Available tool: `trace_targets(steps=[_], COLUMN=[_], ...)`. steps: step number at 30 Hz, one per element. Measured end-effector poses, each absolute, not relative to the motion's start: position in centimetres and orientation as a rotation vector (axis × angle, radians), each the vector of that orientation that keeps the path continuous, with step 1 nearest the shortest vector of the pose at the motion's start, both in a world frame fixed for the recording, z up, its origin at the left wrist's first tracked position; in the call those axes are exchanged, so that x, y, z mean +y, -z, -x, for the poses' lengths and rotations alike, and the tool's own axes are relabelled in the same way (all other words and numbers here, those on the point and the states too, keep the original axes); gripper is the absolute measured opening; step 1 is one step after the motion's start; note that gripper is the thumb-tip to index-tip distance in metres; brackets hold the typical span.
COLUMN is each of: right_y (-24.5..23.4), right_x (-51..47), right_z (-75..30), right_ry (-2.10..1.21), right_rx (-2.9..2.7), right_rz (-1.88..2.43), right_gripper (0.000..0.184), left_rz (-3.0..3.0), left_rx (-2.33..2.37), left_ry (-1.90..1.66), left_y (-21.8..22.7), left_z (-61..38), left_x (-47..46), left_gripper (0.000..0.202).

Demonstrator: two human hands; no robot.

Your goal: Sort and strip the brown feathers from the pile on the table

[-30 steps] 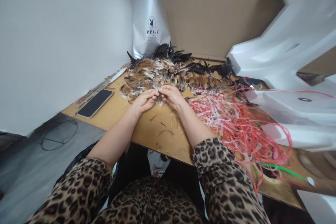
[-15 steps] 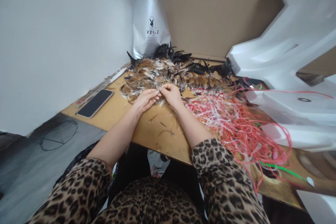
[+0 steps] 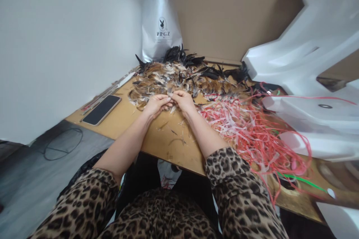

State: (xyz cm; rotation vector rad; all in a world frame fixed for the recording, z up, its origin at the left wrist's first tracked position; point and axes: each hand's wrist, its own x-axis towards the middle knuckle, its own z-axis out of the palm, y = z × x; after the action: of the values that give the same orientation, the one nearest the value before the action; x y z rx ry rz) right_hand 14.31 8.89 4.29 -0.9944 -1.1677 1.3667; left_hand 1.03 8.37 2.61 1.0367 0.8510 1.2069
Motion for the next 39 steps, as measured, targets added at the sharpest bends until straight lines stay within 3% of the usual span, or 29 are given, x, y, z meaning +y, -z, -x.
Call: trace_targets(steps=[7, 13, 21, 32, 39], right_y=[-4.8, -5.3, -4.5, -5.7, -5.6], right_x=[9.1, 9.5, 9.3, 7.4, 7.6], right_z=[-15.3, -17.4, -15.5, -13.6, -13.9], right_ry=[-1.275, -1.075, -0.976, -1.462, -1.276], right_rx=[-1.31, -1.698, -1.92, -1.452, -1.617], right_rz=[1.119, 1.348, 1.081, 1.013, 1.01], right_gripper=[0.031, 0.016, 0.017, 0.022, 0.019], left_rz=[-0.999, -0.824, -0.7, -0.812, -0.859], left_rx=[0.906, 0.884, 0.779, 0.745, 0.704], left_ry=[-1.284, -1.351, -1.312, -1.353, -1.316], left_y=[-2.5, -2.9, -2.6, -2.6, -2.5], left_z=[-0.8, -0.4, 0.0, -0.6, -0.4], left_x=[8.7, 8.8, 9.0, 8.6, 8.6], left_gripper=[0.023, 0.018, 0.017, 0.025, 0.024])
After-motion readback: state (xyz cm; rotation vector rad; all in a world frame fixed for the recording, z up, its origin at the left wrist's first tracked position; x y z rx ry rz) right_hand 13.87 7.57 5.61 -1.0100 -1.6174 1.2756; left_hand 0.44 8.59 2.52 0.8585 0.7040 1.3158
